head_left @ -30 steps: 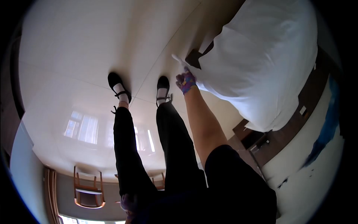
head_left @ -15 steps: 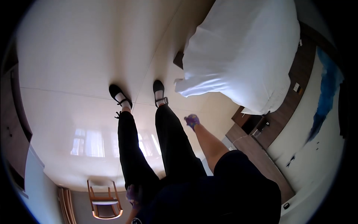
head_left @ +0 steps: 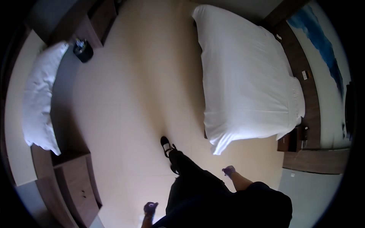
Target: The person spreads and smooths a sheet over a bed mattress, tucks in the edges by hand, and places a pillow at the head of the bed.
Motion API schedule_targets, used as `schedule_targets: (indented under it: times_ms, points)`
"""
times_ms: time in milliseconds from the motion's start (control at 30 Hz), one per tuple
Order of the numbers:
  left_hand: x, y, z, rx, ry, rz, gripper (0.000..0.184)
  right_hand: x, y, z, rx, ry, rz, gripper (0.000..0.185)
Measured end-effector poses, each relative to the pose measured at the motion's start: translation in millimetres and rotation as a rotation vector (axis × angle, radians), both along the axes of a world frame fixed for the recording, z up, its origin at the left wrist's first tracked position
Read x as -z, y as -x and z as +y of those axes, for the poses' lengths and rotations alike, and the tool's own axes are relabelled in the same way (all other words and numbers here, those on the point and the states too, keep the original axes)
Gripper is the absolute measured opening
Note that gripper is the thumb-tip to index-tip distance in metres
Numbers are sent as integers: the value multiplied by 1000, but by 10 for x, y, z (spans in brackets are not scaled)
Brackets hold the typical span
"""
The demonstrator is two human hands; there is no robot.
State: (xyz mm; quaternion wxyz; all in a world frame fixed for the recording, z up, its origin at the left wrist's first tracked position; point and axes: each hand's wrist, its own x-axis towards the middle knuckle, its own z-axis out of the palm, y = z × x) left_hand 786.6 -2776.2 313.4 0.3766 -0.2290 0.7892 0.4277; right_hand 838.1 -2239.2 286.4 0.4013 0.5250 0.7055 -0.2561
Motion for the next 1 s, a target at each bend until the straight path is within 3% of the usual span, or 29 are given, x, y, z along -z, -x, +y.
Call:
schedule_targets:
  times_ms: [33,67,100,167,200,233,300,333,367,433,500,567,633,700,733,833,933,1000]
  points:
    - [-11,287,-221,16,12,9,29,-157,240,-84,134,-12,-13,19]
    - [-39,489,-395,-64,27,50,26,-89,311,-127,94,-3,39,33]
    - [-46,805,-571,-151,35,105,24,-22,533,-183,84,3,76,33]
    - [193,1106,-1080,211,126,346,21,101,813,-277,271,61,272,30]
    - [34,1342,-1075,120,193,284,24,42,1125,-352,289,108,279,10]
    - [-265,1630,-984,23,256,223,28,-414,1689,-572,453,168,364,9]
    - [-861,2175,-859,-172,315,197,33,-515,2372,-731,417,247,408,8]
    - [-877,2293,-924,-540,180,345,36,-530,2758,-821,364,249,421,5]
    - [-1346,2657,-910,-685,94,275,48,-263,3000,-747,346,339,518,8]
    - [-1208,3011,-1444,-901,77,317,62,404,3576,-335,-17,733,631,12]
    - [-1088,3388,-2077,-962,88,331,67,85,4263,-531,-75,597,585,13]
    - [-1441,3907,-2402,-1040,44,459,31,-441,4830,-775,-130,315,469,16]
    - [-1595,4487,-2828,-979,-36,506,31,-971,5188,-1426,-52,75,584,18]
    - [-1892,4897,-3007,-969,-205,514,32,-1142,5192,-1631,-21,44,571,15]
    - [-1848,5031,-3129,-1055,-174,459,33,-1153,5112,-1604,146,306,477,14]
    - [-1655,5552,-3423,-1172,-215,372,37,-1166,4829,-1767,437,635,343,10]
    - [-1534,5822,-3482,-1366,-541,325,30,-1280,4602,-1983,258,424,271,11]
    - [-1656,6031,-3363,-1439,-751,391,43,-1287,4548,-2009,231,356,240,12]
